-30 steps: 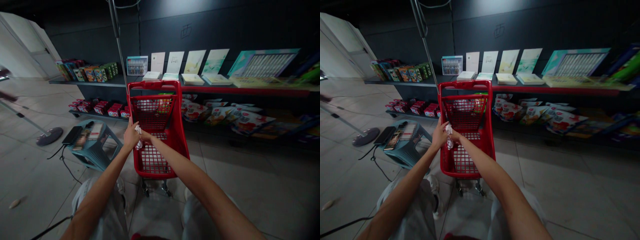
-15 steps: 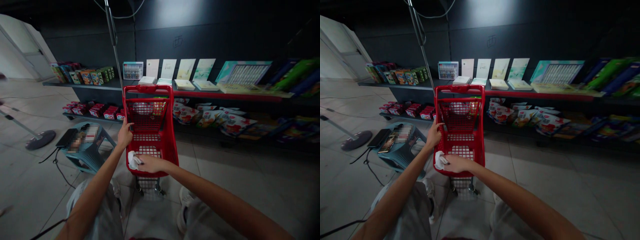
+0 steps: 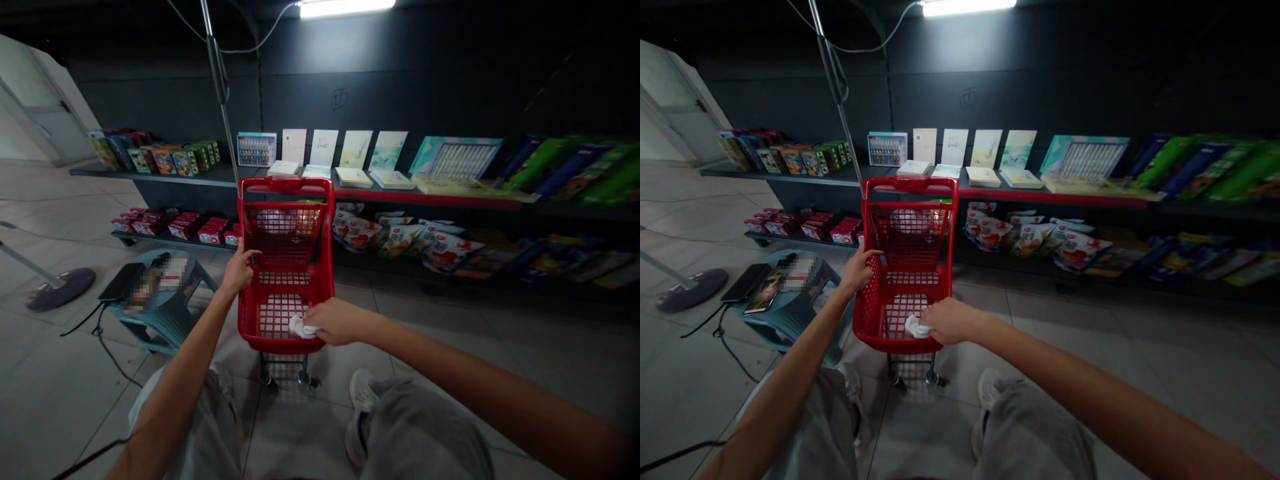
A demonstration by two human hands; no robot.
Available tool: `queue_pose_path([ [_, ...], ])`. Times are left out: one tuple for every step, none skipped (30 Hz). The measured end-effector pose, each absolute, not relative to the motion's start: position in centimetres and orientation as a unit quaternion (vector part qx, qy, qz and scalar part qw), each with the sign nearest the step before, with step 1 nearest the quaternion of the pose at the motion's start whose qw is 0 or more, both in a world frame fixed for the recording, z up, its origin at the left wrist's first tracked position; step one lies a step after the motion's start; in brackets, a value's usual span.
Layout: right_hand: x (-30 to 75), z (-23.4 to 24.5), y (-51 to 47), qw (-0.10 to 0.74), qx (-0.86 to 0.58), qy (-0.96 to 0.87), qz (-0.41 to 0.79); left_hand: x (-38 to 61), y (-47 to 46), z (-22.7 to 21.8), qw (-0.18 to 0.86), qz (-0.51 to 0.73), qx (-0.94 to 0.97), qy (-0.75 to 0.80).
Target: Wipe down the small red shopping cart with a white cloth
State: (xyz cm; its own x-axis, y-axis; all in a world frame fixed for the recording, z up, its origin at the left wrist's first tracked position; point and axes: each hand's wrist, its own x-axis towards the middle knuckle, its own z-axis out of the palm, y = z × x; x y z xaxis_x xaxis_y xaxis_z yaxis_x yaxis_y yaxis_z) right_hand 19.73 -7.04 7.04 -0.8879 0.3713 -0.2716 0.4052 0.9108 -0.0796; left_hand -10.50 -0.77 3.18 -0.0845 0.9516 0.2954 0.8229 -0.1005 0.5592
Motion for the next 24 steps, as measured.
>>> queue_pose_path([
  [19.8,7.1,-7.0,0.12,0.187,0.973,-0.063,-10.6,-0.7,3.2,0.103,0.317,0.674,0.659],
  [19.9,7.2,-6.9,0.114,0.18,0.975,-0.056,-10.8,-0.6,3.3,0.105,0.314,0.68,0.654],
  [19.9,7.2,-6.8,0.11,0.181,0.976,-0.047,-10.9,-0.6,3.4,0.107,0.311,0.686,0.649],
  [19.9,7.2,-6.6,0.107,0.185,0.976,-0.037,-11.1,-0.6,3.4,0.108,0.307,0.691,0.645],
  [19.8,7.2,-6.4,0.103,0.187,0.977,-0.028,-11.2,-0.5,3.5,0.108,0.302,0.695,0.643],
  [19.8,7.2,-6.0,0.1,0.185,0.977,-0.018,-11.4,-0.5,3.6,0.108,0.298,0.699,0.642],
  [19.7,7.2,-5.6,0.097,0.182,0.978,-0.008,-11.6,-0.5,3.6,0.108,0.294,0.703,0.638],
  [19.7,7.2,-5.0,0.093,0.18,0.979,0.003,-11.9,-0.4,3.6,0.109,0.291,0.708,0.634],
  [19.7,7.3,-4.4,0.089,0.18,0.979,0.013,-12.2,-0.4,3.6,0.11,0.29,0.715,0.627],
  [19.7,7.5,-3.7,0.083,0.184,0.979,0.022,-12.5,-0.4,3.7,0.112,0.291,0.721,0.619],
  [19.6,7.7,-2.8,0.076,0.19,0.978,0.028,-12.8,-0.4,3.7,0.113,0.292,0.727,0.611],
  [19.6,7.9,-2.0,0.069,0.198,0.977,0.033,-13.1,-0.4,3.7,0.113,0.292,0.731,0.606],
  [19.6,8.0,-1.1,0.062,0.205,0.976,0.036,-13.4,-0.4,3.7,0.113,0.292,0.734,0.602],
  [19.6,8.2,-0.2,0.057,0.213,0.975,0.04,-13.7,-0.5,3.8,0.112,0.29,0.737,0.601],
  [19.5,8.4,0.7,0.055,0.221,0.973,0.046,-13.9,-0.6,3.9,0.113,0.288,0.738,0.6],
  [19.5,8.5,1.5,0.053,0.229,0.97,0.053,-14.2,-0.7,3.9,0.114,0.285,0.739,0.6],
  [19.6,8.6,2.2,0.051,0.238,0.968,0.06,-14.4,-0.8,4.0,0.118,0.281,0.739,0.601],
  [19.6,8.7,2.9,0.048,0.249,0.965,0.065,-14.6,-1.0,4.1,0.122,0.275,0.74,0.602],
  [19.7,8.7,3.5,0.045,0.261,0.962,0.068,-14.7,-1.1,4.2,0.126,0.27,0.741,0.602],
  [19.9,8.8,4.0,0.04,0.276,0.958,0.07,-14.8,-1.3,4.2,0.128,0.266,0.743,0.601],
  [20.0,8.8,4.4,0.036,0.291,0.953,0.071,-14.9,-1.4,4.2,0.128,0.265,0.745,0.598],
  [20.2,8.8,4.7,0.035,0.307,0.948,0.074,-15.0,-1.5,4.3,0.125,0.268,0.749,0.593],
  [20.4,8.8,4.8,0.034,0.321,0.943,0.079,-15.0,-1.6,4.3,0.122,0.275,0.751,0.588],
  [20.5,8.7,4.8,0.033,0.333,0.939,0.086,-14.9,-1.6,4.3,0.119,0.284,0.751,0.585],
])
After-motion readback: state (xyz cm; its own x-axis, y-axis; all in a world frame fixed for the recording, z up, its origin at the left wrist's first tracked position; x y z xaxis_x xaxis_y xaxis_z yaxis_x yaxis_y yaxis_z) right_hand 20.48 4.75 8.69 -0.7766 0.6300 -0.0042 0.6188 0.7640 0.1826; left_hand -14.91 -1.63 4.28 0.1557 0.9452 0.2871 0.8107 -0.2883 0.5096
